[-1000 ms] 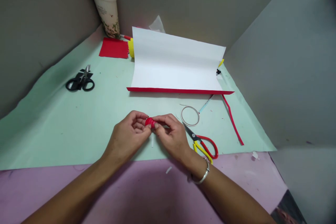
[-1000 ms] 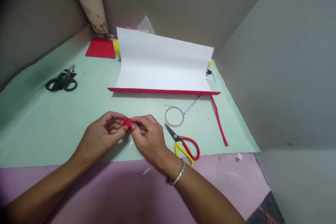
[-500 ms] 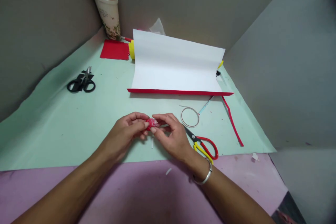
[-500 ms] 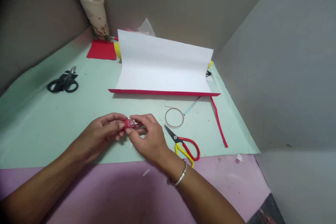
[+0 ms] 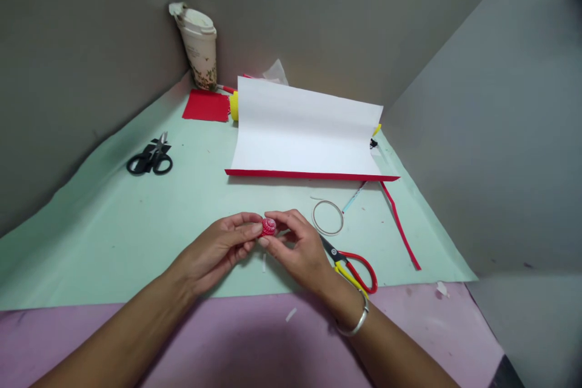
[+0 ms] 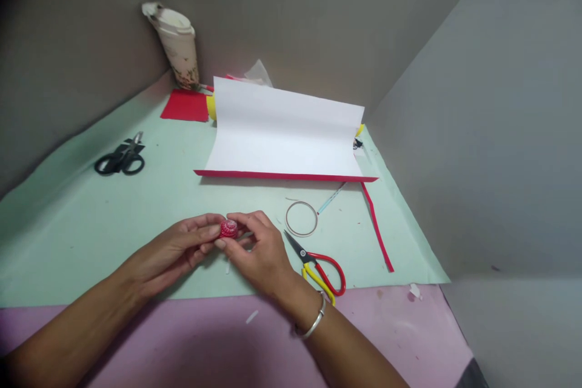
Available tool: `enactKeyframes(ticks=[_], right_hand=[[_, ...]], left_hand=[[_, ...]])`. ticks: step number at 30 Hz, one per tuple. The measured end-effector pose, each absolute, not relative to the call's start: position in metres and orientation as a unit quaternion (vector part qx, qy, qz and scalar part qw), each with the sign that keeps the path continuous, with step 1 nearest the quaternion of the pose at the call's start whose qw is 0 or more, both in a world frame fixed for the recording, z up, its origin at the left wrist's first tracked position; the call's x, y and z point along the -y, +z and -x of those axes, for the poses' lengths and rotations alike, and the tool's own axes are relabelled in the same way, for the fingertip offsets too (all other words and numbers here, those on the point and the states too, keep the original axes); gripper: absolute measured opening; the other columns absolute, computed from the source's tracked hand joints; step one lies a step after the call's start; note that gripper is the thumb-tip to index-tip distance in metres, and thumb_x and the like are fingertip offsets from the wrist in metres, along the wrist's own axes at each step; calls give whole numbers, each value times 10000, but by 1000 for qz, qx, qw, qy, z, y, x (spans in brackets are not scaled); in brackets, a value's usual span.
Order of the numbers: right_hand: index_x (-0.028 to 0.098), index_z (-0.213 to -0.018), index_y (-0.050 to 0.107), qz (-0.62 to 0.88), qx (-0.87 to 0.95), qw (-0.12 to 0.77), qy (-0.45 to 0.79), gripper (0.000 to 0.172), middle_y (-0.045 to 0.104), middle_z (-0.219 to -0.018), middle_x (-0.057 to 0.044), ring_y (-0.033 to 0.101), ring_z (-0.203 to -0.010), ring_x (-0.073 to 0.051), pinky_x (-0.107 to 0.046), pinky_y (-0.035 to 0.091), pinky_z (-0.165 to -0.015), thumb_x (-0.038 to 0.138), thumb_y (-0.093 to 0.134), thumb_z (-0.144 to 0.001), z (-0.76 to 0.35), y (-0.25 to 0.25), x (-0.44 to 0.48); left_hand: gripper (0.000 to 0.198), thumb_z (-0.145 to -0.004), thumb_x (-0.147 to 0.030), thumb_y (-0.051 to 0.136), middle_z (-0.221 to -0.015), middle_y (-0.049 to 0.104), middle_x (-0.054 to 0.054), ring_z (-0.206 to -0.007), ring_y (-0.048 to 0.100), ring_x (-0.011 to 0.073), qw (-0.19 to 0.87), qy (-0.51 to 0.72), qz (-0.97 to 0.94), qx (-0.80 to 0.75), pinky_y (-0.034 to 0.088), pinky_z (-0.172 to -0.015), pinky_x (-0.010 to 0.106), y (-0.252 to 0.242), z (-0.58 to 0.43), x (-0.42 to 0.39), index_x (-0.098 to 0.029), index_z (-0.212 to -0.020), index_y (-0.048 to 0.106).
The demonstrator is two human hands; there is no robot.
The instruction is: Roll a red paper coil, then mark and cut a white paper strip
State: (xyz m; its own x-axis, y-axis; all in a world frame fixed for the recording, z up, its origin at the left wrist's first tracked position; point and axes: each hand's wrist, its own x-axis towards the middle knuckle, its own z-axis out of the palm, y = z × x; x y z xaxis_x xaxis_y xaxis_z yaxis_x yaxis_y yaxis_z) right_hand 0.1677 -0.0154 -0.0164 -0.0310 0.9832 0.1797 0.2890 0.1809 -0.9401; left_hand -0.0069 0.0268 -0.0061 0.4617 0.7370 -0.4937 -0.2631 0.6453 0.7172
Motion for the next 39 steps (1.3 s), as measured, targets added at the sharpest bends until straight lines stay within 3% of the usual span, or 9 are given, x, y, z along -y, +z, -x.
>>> enactKeyframes(ticks=[9,14,17,20,25,29,34,39], right_hand=[[259,-1150,728,524,652,464,294,334,642,-989,-58,654,-830,-174,-302,619,-694,227,741,-818,-161,-17,19],[271,-1139,723,537,656,452,276,337,631,-968,-53,627,-778,-177,-316,605,-667,254,772,-806,-159,-19,20],[272,-1131,720,535,657,456,273,326,626,-965,-55,627,-779,-181,-326,601,-669,257,770,-810,-159,-22,20],[282,-1111,721,539,652,456,276,310,623,-954,-48,622,-757,-175,-321,599,-659,263,773,-806,-159,-23,19],[260,-1113,723,543,613,476,321,311,642,-985,-48,643,-761,-160,-317,608,-695,304,763,-807,-162,-19,17],[255,-1125,725,532,578,480,391,347,662,-1049,-52,687,-878,-174,-309,614,-750,312,772,-786,-164,-14,16],[245,-1068,743,532,538,492,431,308,690,-1024,-47,693,-872,-170,-287,607,-729,354,781,-783,-165,-12,15],[213,-1097,719,540,461,486,511,425,752,-950,-48,715,-847,-182,-350,605,-810,446,819,-755,-168,-15,13]], left_hand=[[259,-799,-372,837,-829,662,25,-650,520,65,801,314,-326,-391,472,-604,153,-6,6,-23,-144,-895,762],[205,-780,-309,841,-748,602,-3,-536,366,37,788,323,-335,-402,281,-420,122,-8,5,-24,-138,-857,757],[204,-770,-304,846,-691,561,-26,-510,316,27,788,318,-336,-406,222,-401,122,-7,5,-24,-132,-823,751],[205,-757,-306,855,-698,581,-24,-511,357,30,788,320,-330,-409,250,-406,131,-4,4,-24,-141,-796,740],[203,-772,-323,833,-712,608,-14,-550,467,54,786,336,-304,-420,413,-491,149,-3,3,-23,-152,-802,729],[256,-700,-234,887,-718,621,-31,-529,446,25,781,345,-287,-434,408,-506,120,-6,4,-24,-157,-873,715],[307,-700,-282,900,-721,649,-20,-533,459,37,767,348,-297,-449,373,-483,139,-5,4,-24,-159,-894,697],[384,-718,-327,886,-733,663,-25,-595,531,75,753,339,-336,-453,413,-550,187,1,5,-21,-174,-1016,699]])
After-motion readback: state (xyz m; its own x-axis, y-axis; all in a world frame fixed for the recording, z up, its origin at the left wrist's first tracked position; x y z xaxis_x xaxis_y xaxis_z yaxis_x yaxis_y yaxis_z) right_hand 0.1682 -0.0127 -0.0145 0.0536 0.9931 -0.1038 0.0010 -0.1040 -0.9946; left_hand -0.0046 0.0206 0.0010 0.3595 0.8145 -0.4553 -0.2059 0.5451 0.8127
